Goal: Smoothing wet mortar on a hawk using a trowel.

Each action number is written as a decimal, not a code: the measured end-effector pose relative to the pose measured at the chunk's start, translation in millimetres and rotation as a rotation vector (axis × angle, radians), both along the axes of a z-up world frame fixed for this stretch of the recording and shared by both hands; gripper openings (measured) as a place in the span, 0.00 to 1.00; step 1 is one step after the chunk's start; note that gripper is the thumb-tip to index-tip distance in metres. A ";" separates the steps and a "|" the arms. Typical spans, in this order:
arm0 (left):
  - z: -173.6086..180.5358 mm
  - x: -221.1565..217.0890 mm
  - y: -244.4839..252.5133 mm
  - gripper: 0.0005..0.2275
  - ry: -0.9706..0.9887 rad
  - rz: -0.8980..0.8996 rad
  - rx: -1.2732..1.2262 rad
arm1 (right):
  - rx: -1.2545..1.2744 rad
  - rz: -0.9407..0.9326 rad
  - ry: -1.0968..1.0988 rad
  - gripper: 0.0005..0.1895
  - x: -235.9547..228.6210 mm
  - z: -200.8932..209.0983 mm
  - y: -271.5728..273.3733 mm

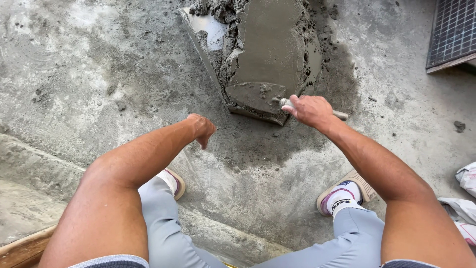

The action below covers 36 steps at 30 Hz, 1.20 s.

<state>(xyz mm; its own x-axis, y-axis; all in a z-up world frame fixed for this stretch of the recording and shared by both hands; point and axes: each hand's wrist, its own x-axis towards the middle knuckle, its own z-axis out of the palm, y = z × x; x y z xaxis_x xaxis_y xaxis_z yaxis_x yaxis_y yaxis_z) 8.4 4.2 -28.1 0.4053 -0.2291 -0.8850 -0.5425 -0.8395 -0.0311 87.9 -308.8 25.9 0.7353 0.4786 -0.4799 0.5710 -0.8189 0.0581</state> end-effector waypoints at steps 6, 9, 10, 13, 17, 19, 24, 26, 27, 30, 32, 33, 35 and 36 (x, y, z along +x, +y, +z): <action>25.5 2.0 -6.0 0.26 0.006 0.018 -0.019 | -0.028 0.230 0.052 0.26 -2.3 -23.0 -7.6; 25.9 2.9 -5.5 0.24 0.015 0.032 -0.037 | -0.113 0.239 0.079 0.23 -3.2 3.3 10.8; 25.8 5.1 -6.2 0.24 0.016 0.036 -0.038 | -0.114 0.243 0.080 0.23 0.9 15.9 14.0; 23.6 6.2 -7.2 0.28 -0.006 0.052 -0.036 | 0.013 0.018 0.008 0.18 17.6 50.0 23.3; 27.3 -1.2 -7.7 0.27 0.005 0.033 -0.016 | 0.327 -0.289 -0.172 0.27 55.7 71.4 21.1; 29.6 -4.6 -6.6 0.25 0.008 0.020 -0.006 | 0.401 -0.326 -0.239 0.28 67.6 77.1 24.6; 22.7 -7.8 -6.4 0.19 -0.066 -0.025 -0.032 | 0.352 -0.527 -0.247 0.24 70.3 85.5 38.8; 26.3 -6.8 -6.0 0.18 -0.044 -0.035 -0.024 | 0.348 -0.534 -0.224 0.23 70.9 80.2 38.3; 29.2 -4.9 -5.7 0.17 -0.034 -0.037 -0.016 | 0.346 -0.531 -0.212 0.22 72.6 79.5 38.4; 22.8 -2.2 -6.3 0.16 -0.031 -0.031 -0.019 | 0.318 -0.466 -0.270 0.25 75.0 65.3 33.6; 22.4 -2.5 -6.8 0.16 -0.028 -0.043 -0.018 | 0.351 -0.437 -0.259 0.24 76.9 55.7 30.8; 22.3 -2.5 -7.4 0.15 -0.024 -0.054 -0.018 | 0.381 -0.408 -0.248 0.23 77.8 51.6 29.0; 20.9 -5.6 -7.3 0.16 -0.030 -0.048 -0.031 | 0.347 -0.378 -0.262 0.24 77.4 45.3 29.3; 20.3 -6.8 -7.0 0.17 -0.034 -0.040 -0.043 | 0.313 -0.349 -0.273 0.24 77.5 42.3 29.6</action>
